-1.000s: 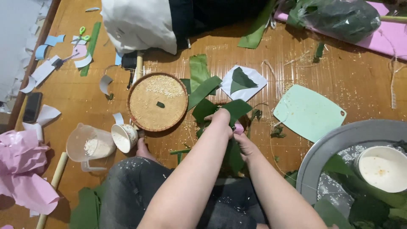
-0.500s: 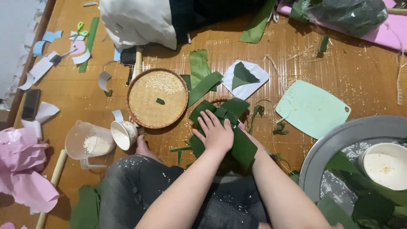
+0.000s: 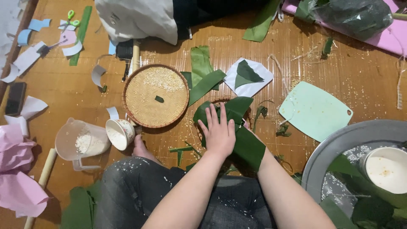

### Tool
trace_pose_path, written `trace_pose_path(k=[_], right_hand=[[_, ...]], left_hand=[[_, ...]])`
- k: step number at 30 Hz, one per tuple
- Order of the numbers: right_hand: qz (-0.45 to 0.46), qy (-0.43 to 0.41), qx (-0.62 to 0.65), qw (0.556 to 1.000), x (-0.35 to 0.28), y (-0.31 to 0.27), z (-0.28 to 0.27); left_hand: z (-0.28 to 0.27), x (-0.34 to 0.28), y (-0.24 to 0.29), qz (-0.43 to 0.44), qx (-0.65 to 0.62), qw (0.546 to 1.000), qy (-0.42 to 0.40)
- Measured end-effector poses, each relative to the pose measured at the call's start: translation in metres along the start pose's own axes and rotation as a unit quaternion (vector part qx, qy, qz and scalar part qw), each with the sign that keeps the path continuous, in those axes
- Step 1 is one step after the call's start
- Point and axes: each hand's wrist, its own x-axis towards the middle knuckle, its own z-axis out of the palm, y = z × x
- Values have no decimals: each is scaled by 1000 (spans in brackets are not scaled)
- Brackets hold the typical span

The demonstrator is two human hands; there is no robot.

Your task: The person prepares rice cakes by lining a square mold with leaves, filling it with rice and a yellow substance using a spoon, and then folding and trimming the leaves to close the cake.

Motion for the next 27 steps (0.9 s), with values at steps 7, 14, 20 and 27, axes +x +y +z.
trace_pose_path(k=[7,14,20,27], right_hand=[[-20,39,-56,997,-16,-9,13],[-36,83,-112,990,-21,-8,15],[-57,115,-157,979,-25,-16,22],[-75,138,-191,969,-56,-53,48]], left_hand=[[6,3,1,-13,5,1000,-7],[10,6,-1,-27,15,998,-46],[3,6,1,-35,5,996,-78],[14,22,-26,6,-21,992,-124]])
